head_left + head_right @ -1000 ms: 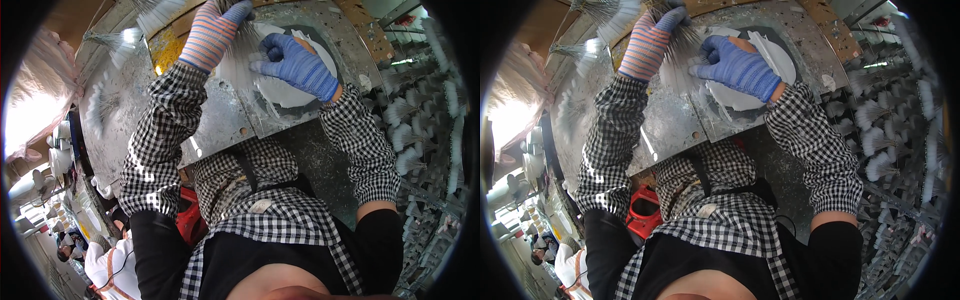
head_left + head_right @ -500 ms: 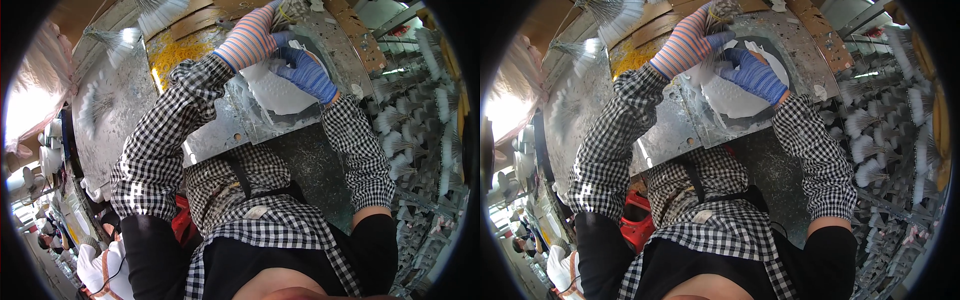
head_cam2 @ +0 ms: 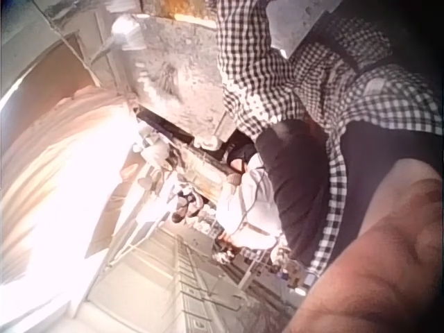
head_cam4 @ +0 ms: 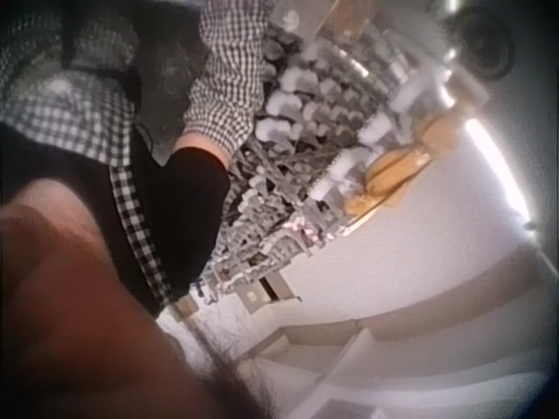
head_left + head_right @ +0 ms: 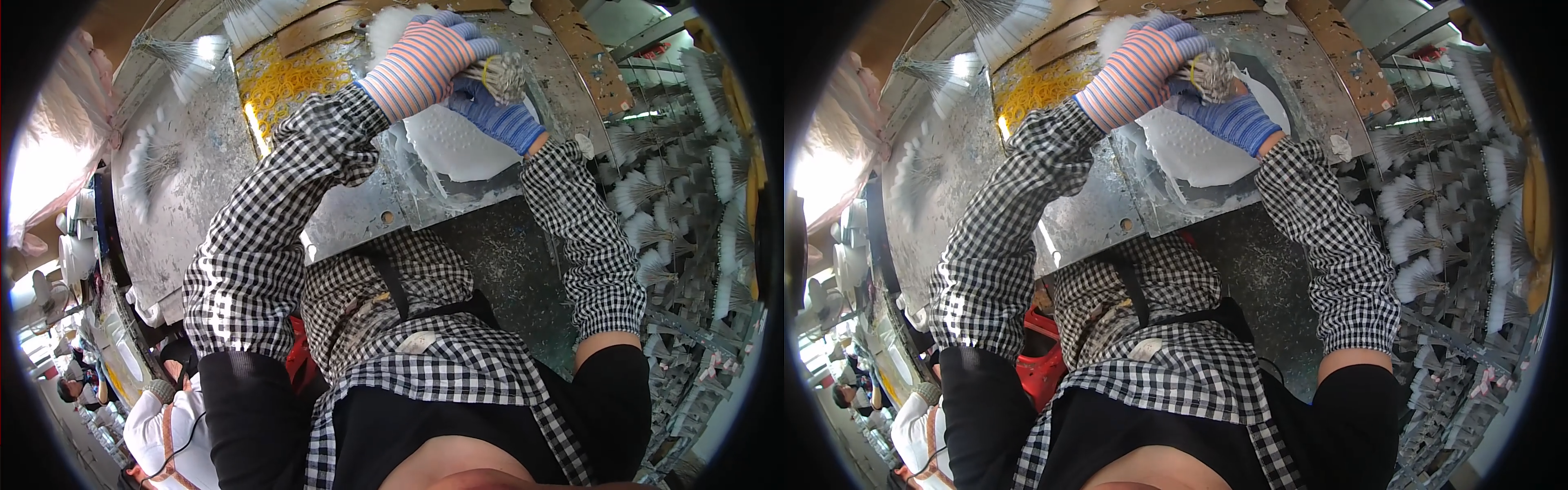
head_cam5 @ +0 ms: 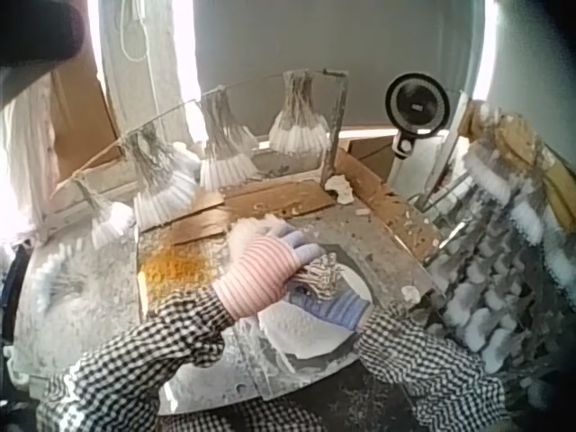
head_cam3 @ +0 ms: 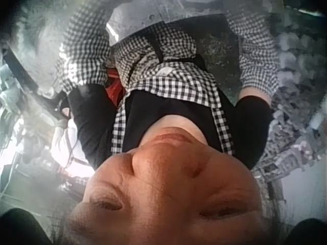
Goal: Assembling and inspecting white brush-like objects using a metal fixture in a factory setting.
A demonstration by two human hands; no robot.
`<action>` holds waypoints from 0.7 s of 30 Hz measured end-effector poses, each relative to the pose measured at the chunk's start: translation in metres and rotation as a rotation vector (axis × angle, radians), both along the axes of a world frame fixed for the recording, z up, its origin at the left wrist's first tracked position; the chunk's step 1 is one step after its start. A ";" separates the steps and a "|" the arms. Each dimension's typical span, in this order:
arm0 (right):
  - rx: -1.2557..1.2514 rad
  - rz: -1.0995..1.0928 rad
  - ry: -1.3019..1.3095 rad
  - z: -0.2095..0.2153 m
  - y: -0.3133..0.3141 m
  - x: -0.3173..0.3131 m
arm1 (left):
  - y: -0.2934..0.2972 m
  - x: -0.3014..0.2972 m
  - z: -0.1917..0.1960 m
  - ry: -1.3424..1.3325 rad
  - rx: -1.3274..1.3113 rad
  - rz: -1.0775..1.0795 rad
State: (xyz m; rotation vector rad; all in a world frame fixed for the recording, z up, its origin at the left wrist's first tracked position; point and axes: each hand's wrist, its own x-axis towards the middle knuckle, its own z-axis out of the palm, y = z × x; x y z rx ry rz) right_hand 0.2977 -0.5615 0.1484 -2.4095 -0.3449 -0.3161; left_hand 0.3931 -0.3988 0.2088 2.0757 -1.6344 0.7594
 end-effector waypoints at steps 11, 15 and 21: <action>-0.012 -0.018 0.269 -0.019 0.004 0.004 | 0.010 -0.014 -0.019 0.057 0.237 0.022; -0.006 0.016 0.190 -0.038 0.011 0.008 | 0.017 -0.016 -0.022 0.069 0.280 0.036; 0.103 0.009 0.131 -0.055 -0.005 -0.003 | 0.002 -0.021 -0.019 0.027 0.243 -0.041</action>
